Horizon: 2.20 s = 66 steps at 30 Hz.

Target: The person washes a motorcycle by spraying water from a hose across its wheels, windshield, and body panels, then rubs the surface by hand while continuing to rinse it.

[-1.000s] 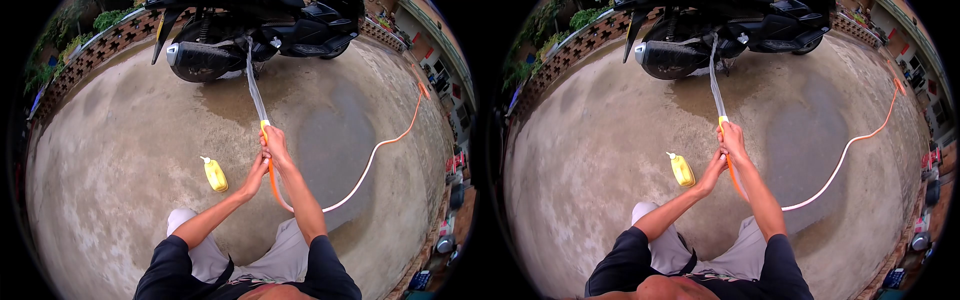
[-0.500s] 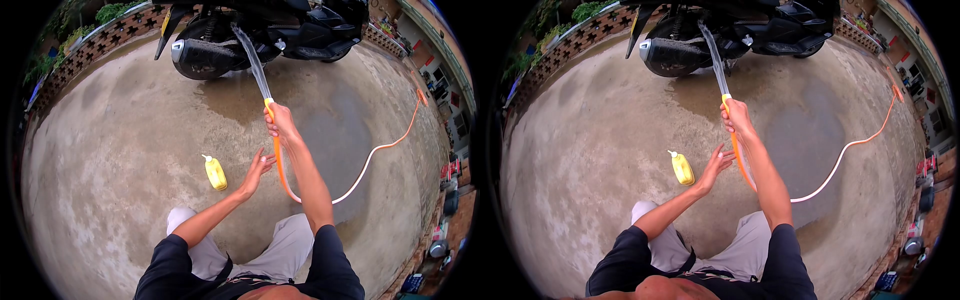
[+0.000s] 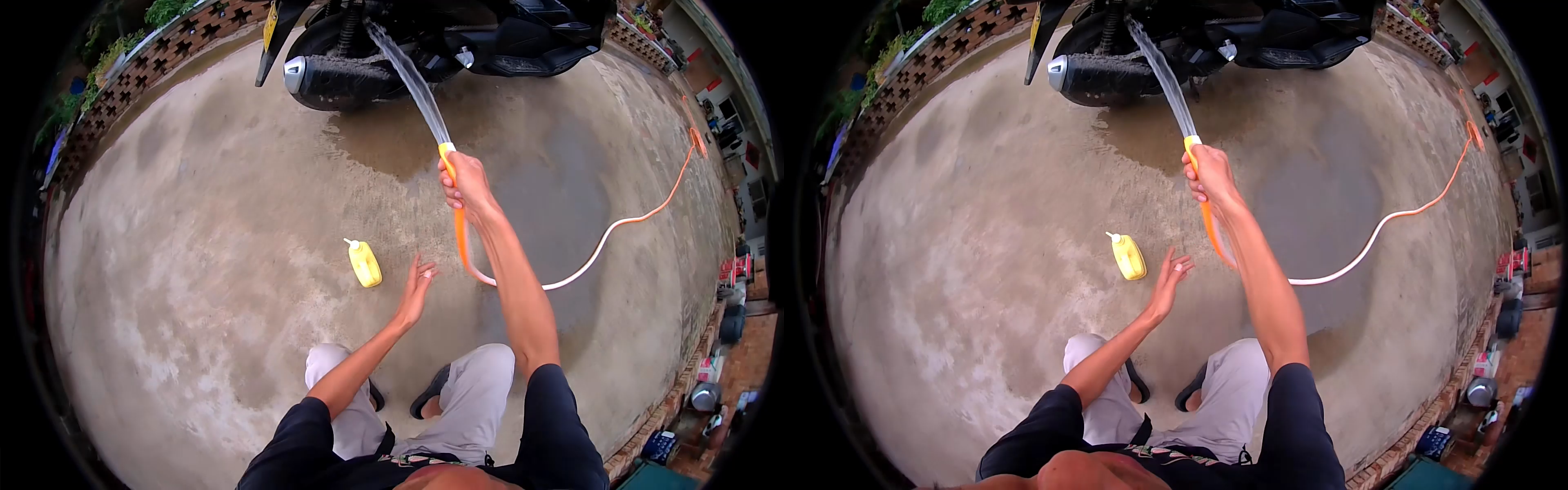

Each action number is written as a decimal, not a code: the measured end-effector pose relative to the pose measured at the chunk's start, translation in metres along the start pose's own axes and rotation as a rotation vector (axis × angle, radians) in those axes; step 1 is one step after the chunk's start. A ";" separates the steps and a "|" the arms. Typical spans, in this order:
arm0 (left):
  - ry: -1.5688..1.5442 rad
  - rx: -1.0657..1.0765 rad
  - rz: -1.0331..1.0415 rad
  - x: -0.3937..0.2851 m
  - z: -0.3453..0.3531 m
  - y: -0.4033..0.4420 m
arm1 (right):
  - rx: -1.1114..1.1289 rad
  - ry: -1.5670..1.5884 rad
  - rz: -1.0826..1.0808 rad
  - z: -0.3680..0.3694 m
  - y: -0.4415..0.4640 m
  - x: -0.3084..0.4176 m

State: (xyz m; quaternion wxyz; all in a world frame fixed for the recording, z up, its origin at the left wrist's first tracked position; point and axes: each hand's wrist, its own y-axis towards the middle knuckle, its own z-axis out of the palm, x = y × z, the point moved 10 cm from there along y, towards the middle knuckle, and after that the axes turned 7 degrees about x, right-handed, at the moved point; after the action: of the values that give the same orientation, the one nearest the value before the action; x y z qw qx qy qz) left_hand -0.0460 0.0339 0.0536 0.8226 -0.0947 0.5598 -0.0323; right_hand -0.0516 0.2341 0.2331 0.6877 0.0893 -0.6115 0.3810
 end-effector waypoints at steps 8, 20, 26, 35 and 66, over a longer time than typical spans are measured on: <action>0.896 -0.228 -0.161 -0.114 -0.004 -0.199 | -0.084 -0.032 0.164 0.032 -0.051 0.057; 1.162 -0.254 -0.600 -0.072 0.036 -0.430 | -0.102 -0.089 0.186 0.066 -0.083 0.074; 1.219 -0.274 -0.663 -0.053 0.051 -0.430 | -0.056 -0.220 0.243 0.098 -0.086 0.091; 1.241 -0.259 -0.655 -0.051 0.065 -0.430 | -0.064 -0.139 0.183 0.106 -0.071 0.095; 1.154 -0.315 -0.600 -0.059 0.037 -0.429 | -0.156 -0.146 0.086 0.112 -0.026 0.091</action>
State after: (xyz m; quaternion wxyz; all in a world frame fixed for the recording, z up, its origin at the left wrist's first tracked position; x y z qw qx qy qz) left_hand -0.0106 -0.3732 0.2033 0.3230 -0.3330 0.8574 -0.2231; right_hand -0.1255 0.1882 0.3512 0.6293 0.0366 -0.6909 0.3539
